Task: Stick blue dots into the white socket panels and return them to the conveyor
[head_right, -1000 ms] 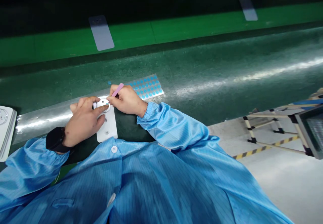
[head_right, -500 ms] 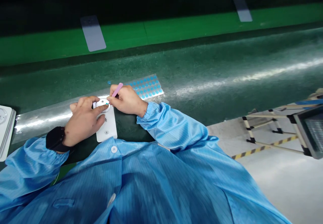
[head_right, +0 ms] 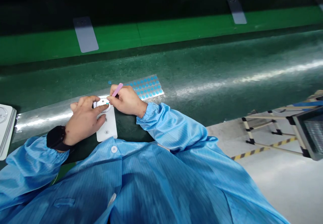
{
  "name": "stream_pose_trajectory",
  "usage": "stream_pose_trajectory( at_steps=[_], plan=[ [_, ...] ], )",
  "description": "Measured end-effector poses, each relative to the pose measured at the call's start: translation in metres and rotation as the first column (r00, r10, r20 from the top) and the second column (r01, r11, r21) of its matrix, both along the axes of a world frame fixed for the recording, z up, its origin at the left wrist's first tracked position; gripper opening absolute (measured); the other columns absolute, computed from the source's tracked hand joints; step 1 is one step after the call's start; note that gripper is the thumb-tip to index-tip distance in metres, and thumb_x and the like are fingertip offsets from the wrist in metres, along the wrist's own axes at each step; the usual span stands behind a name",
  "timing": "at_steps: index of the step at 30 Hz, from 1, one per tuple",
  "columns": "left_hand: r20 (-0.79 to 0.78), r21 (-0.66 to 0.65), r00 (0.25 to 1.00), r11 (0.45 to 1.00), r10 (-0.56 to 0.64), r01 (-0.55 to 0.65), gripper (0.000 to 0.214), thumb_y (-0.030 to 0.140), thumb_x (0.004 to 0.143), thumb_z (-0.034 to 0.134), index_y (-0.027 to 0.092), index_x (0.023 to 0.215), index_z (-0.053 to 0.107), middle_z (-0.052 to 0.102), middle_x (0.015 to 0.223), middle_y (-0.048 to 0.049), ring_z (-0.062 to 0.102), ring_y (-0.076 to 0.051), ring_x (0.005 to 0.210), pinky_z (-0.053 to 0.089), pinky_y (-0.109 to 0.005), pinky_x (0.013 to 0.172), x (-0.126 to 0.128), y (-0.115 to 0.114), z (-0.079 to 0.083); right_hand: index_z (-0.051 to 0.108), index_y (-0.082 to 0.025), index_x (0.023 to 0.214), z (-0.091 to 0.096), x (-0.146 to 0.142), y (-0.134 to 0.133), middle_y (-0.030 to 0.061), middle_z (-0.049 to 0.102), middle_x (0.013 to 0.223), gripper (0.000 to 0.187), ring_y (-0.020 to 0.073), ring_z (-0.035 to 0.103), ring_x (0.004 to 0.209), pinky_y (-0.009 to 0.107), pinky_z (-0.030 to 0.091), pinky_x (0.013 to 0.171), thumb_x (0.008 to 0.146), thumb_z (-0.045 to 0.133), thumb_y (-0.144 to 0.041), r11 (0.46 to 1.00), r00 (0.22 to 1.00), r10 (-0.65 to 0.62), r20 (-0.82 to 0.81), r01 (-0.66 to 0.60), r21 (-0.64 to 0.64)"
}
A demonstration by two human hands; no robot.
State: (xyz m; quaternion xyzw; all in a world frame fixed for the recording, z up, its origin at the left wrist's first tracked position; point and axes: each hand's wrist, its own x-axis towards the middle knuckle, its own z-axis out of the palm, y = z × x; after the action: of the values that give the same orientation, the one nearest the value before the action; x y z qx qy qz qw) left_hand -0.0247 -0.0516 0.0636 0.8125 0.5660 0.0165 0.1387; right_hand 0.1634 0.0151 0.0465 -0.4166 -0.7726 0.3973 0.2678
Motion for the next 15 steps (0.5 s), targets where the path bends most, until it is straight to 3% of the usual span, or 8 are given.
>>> stream_pose_trajectory(
  at_steps=[11,13,15],
  plan=[
    [0.044,-0.008,0.999,1.0,-0.007,0.007,0.036,0.031,0.084,0.073,0.025,0.12,0.074,0.055,0.131,-0.0165,0.046,-0.04,0.121,0.043,-0.058,0.097,-0.006,0.002,-0.004,0.053,-0.02,0.073,-0.003,-0.002,-0.001,0.0001,0.063,0.064,0.013,0.0155,0.063,0.064,0.026,0.045,0.062,0.085,0.06,-0.021,1.0,0.999,0.005,-0.05,-0.004,0.022],
    [0.055,-0.014,0.998,1.0,0.007,-0.007,0.035,0.031,0.083,0.074,0.023,0.117,0.073,0.053,0.135,-0.0166,0.045,-0.04,0.123,0.042,-0.058,0.098,-0.007,0.003,-0.005,0.053,-0.019,0.074,-0.007,-0.002,0.001,0.0004,0.065,0.065,0.014,0.0154,0.065,0.062,0.025,0.048,0.059,0.084,0.063,-0.023,0.996,0.992,-0.01,-0.129,-0.002,-0.094],
    [0.073,-0.016,0.997,1.0,0.023,-0.022,0.037,0.031,0.08,0.077,0.019,0.114,0.069,0.051,0.14,-0.018,0.043,-0.041,0.126,0.042,-0.058,0.099,-0.008,0.005,-0.006,0.051,-0.02,0.077,-0.011,-0.003,0.006,0.0005,0.068,0.065,0.02,0.0158,0.068,0.059,0.026,0.052,0.056,0.084,0.066,-0.03,0.955,0.954,-0.102,-0.281,0.014,-0.297]
  ],
)
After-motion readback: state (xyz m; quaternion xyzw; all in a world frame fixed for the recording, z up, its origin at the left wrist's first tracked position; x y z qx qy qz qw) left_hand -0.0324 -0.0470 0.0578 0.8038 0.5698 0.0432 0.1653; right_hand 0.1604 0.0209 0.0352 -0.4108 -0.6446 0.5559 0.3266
